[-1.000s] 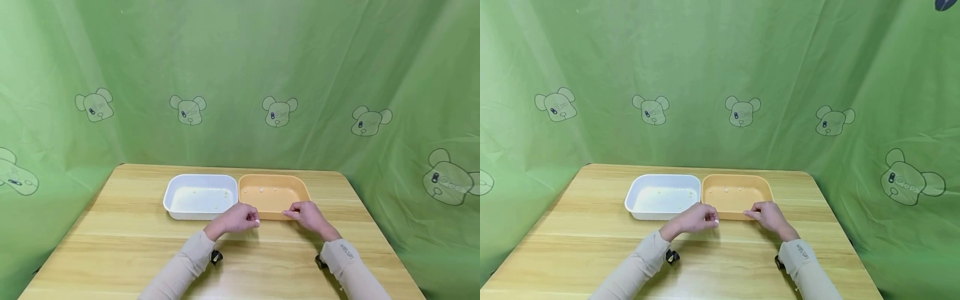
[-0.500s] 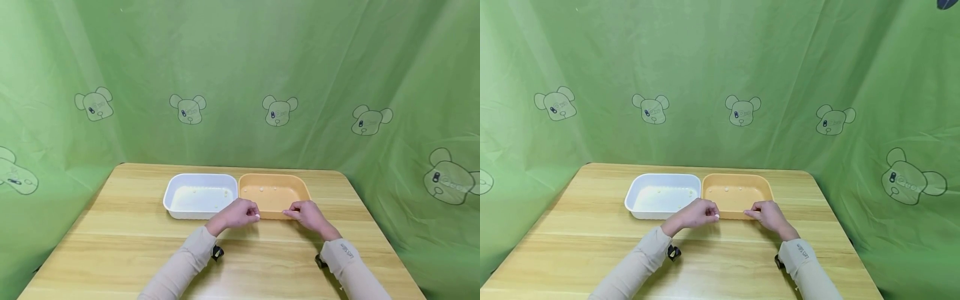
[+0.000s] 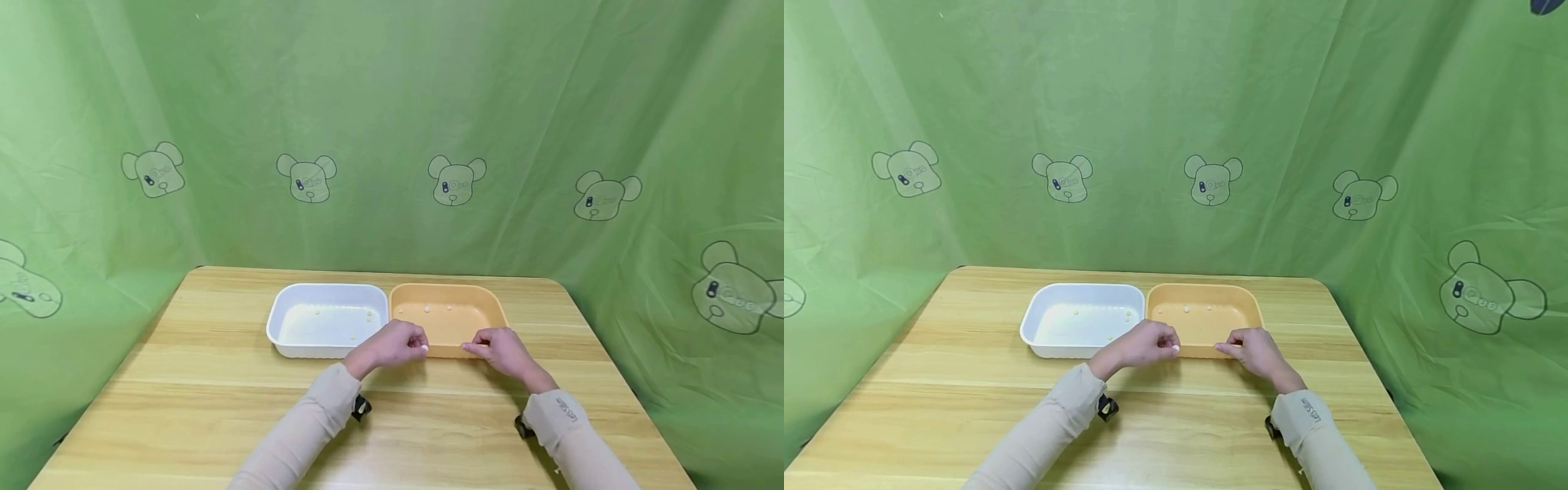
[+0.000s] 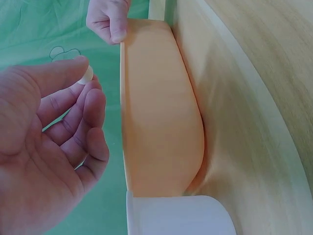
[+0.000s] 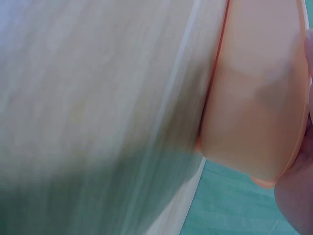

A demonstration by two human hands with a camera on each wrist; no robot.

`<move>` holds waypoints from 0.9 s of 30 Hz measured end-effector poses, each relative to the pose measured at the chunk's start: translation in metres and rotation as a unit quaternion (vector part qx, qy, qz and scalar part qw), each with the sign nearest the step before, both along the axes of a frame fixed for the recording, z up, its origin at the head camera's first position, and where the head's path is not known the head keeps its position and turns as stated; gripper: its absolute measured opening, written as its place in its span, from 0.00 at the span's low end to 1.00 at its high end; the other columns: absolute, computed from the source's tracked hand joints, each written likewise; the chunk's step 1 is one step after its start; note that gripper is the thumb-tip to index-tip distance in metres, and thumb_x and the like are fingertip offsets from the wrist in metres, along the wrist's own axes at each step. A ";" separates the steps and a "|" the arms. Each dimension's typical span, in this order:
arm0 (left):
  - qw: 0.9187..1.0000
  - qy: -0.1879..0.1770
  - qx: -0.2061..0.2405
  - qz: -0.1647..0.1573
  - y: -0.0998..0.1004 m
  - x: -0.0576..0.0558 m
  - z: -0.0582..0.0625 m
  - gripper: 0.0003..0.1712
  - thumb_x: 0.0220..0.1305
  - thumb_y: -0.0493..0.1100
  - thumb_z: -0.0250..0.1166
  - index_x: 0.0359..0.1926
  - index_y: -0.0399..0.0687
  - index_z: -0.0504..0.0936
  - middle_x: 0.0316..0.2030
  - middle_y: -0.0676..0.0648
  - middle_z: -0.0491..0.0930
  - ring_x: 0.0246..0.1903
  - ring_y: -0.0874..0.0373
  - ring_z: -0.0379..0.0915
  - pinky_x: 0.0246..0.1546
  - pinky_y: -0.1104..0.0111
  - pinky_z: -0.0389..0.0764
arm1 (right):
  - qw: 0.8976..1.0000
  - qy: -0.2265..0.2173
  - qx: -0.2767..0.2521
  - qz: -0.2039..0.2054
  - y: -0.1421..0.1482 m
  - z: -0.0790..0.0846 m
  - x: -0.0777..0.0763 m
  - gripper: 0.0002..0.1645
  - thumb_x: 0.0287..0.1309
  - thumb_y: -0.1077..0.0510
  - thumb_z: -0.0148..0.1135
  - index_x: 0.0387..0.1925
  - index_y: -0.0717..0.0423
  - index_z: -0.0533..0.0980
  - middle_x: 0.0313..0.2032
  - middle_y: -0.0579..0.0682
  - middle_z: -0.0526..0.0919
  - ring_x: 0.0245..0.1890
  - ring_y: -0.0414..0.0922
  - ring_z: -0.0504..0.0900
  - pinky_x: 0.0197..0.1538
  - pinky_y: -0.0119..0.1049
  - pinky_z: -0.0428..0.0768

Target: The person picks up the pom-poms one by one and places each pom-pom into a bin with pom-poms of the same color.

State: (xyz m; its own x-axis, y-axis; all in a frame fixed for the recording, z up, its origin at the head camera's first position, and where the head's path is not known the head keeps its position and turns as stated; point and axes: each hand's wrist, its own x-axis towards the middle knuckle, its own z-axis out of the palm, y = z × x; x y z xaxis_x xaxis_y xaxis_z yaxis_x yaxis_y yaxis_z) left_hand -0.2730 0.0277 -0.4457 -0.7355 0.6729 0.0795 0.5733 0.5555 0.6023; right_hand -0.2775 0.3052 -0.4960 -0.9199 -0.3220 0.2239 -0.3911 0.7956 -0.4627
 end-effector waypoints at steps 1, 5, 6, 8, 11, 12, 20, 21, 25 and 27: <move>1.000 0.000 -0.001 0.001 0.000 0.000 0.000 0.02 0.61 0.41 0.64 0.34 0.49 0.81 0.25 0.60 0.76 0.27 0.68 0.71 0.34 0.77 0.73 | 1.000 0.000 0.000 -0.001 0.000 0.000 0.000 0.20 0.54 0.40 0.65 0.17 0.48 0.78 0.16 0.35 0.73 0.18 0.36 0.69 0.25 0.31 0.69; 1.000 -0.002 -0.001 0.001 0.001 -0.002 -0.001 0.03 0.61 0.42 0.64 0.34 0.48 0.81 0.26 0.60 0.76 0.28 0.68 0.71 0.35 0.77 0.73 | 1.000 -0.001 0.003 -0.003 0.000 0.000 0.001 0.21 0.54 0.39 0.64 0.17 0.47 0.78 0.16 0.35 0.73 0.18 0.36 0.69 0.25 0.31 0.70; 1.000 -0.004 0.001 0.001 0.001 -0.002 -0.001 0.03 0.61 0.42 0.64 0.34 0.48 0.81 0.26 0.59 0.76 0.28 0.68 0.71 0.35 0.77 0.73 | 1.000 -0.001 0.005 -0.003 0.000 0.001 0.001 0.21 0.54 0.38 0.64 0.17 0.47 0.78 0.16 0.35 0.73 0.18 0.36 0.69 0.25 0.31 0.70; 1.000 -0.009 0.003 0.003 0.000 -0.003 -0.002 0.02 0.61 0.41 0.64 0.34 0.48 0.81 0.26 0.59 0.76 0.29 0.67 0.71 0.36 0.76 0.73 | 1.000 -0.002 0.004 -0.003 -0.001 0.001 0.001 0.21 0.54 0.37 0.64 0.17 0.46 0.78 0.16 0.35 0.73 0.18 0.36 0.69 0.25 0.31 0.70; 1.000 -0.017 0.006 0.006 -0.001 -0.004 -0.003 0.02 0.61 0.41 0.64 0.34 0.48 0.81 0.27 0.59 0.77 0.29 0.67 0.72 0.36 0.76 0.74 | 1.000 -0.001 0.003 -0.002 -0.001 0.001 0.001 0.21 0.54 0.37 0.63 0.17 0.46 0.78 0.16 0.35 0.73 0.18 0.36 0.69 0.25 0.31 0.70; 1.000 -0.019 0.007 0.007 -0.001 -0.004 -0.004 0.03 0.61 0.41 0.64 0.34 0.47 0.81 0.27 0.59 0.77 0.29 0.67 0.72 0.36 0.76 0.74 | 1.000 -0.002 0.003 -0.002 -0.001 0.000 0.001 0.21 0.54 0.36 0.63 0.17 0.45 0.78 0.16 0.35 0.73 0.18 0.36 0.69 0.25 0.31 0.70; 0.999 -0.028 0.010 0.012 -0.002 -0.005 -0.010 0.03 0.62 0.42 0.64 0.34 0.47 0.81 0.27 0.58 0.77 0.28 0.67 0.72 0.34 0.76 0.74 | 1.000 -0.006 0.003 0.001 -0.001 0.001 0.002 0.22 0.54 0.37 0.63 0.18 0.48 0.79 0.16 0.34 0.73 0.18 0.36 0.69 0.25 0.30 0.70; 0.999 -0.028 0.011 0.012 -0.002 -0.005 -0.010 0.03 0.62 0.42 0.64 0.34 0.47 0.81 0.27 0.58 0.77 0.28 0.67 0.72 0.35 0.76 0.74 | 1.000 -0.006 0.003 0.001 -0.001 0.001 0.001 0.22 0.54 0.37 0.63 0.18 0.48 0.79 0.16 0.35 0.73 0.18 0.36 0.69 0.25 0.31 0.70; 0.999 -0.028 0.010 0.014 -0.002 -0.006 -0.010 0.03 0.62 0.42 0.64 0.34 0.48 0.81 0.27 0.58 0.77 0.29 0.67 0.72 0.35 0.76 0.74 | 1.000 -0.005 0.002 -0.001 -0.001 0.003 0.001 0.22 0.54 0.38 0.63 0.18 0.48 0.78 0.16 0.35 0.74 0.18 0.36 0.69 0.25 0.31 0.70; 0.999 -0.028 0.010 0.015 -0.003 -0.006 -0.009 0.03 0.62 0.42 0.64 0.34 0.48 0.81 0.27 0.58 0.77 0.29 0.67 0.72 0.35 0.76 0.74 | 1.000 -0.007 0.000 -0.002 -0.002 0.003 0.001 0.21 0.54 0.38 0.63 0.18 0.47 0.78 0.16 0.35 0.74 0.18 0.36 0.69 0.25 0.31 0.70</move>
State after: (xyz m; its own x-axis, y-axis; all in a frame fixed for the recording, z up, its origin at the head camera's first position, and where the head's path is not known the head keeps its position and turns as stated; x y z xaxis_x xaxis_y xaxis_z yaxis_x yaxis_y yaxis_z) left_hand -0.2788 0.0252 -0.4551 -0.7595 0.6484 0.0513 0.5216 0.5601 0.6436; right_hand -0.2762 0.3036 -0.4932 -0.9244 -0.3177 0.2110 -0.3809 0.7970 -0.4687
